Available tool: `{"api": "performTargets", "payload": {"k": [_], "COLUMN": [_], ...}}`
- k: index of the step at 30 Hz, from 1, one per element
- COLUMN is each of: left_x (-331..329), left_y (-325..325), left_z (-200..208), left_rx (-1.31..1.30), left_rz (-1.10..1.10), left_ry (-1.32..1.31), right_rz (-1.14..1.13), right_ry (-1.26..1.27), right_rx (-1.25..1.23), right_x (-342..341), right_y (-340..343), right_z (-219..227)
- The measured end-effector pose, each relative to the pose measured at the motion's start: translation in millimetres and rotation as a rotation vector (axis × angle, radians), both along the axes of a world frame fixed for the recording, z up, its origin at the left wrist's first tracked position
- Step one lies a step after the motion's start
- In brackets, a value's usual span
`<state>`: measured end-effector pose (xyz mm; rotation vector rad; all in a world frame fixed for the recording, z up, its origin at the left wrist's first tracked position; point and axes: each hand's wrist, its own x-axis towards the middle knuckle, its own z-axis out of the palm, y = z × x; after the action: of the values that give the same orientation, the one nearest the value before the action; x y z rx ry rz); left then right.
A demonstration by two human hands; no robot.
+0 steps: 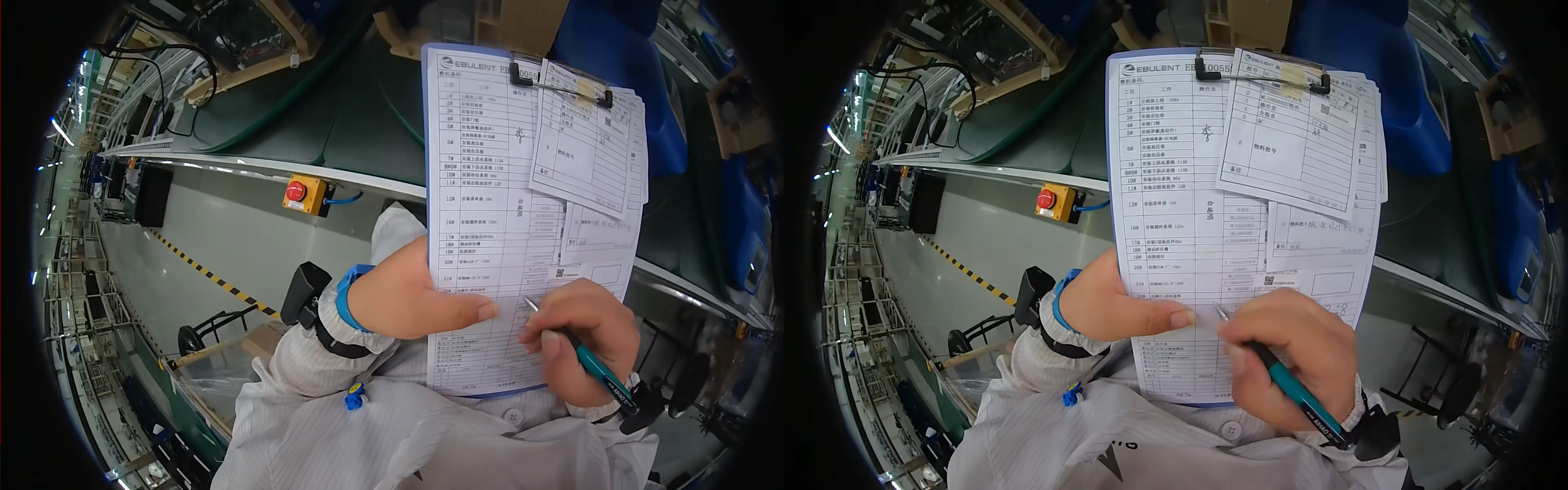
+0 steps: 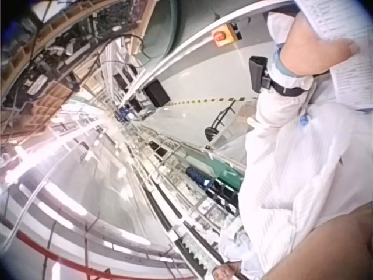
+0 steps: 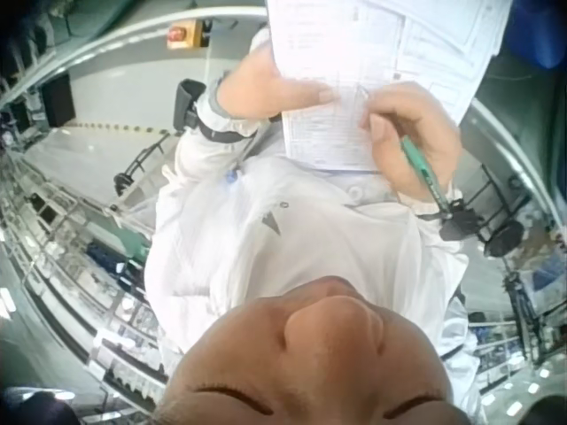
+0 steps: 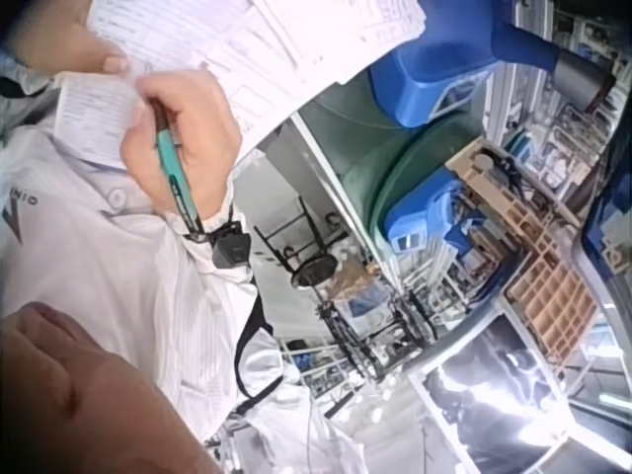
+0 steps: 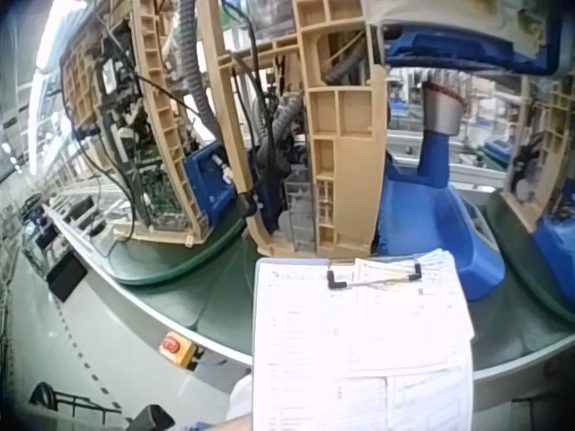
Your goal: Trimming material from an electronic component housing using a utility knife and recording the inspection on a checklist.
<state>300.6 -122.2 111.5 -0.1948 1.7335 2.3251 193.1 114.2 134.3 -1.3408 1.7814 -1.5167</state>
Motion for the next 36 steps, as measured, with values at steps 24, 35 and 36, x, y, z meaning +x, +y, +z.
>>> {"api": "performTargets", "payload": {"k": [24, 35, 36], "left_x": [-1.2, -0.7, -0.5], "left_y": [-1.5, -0.3, -0.3], "left_z": [-6.9, -8.5, -7.2], "left_rx": [0.008, 0.001, -0.013], "left_rz": [0.005, 0.015, 0.022], "left_ry": [0.058, 0.056, 0.044], "right_rz": [-0.216, -0.247, -0.272], "right_ry": [0.234, 0.211, 0.205], "right_rx": [-0.057, -0.047, -0.043], "right_x": [9.3, 12.0, 12.5], "right_y": [-31.5, -31.5, -31.2], "right_z": [-12.4, -14.2, -14.8]}}
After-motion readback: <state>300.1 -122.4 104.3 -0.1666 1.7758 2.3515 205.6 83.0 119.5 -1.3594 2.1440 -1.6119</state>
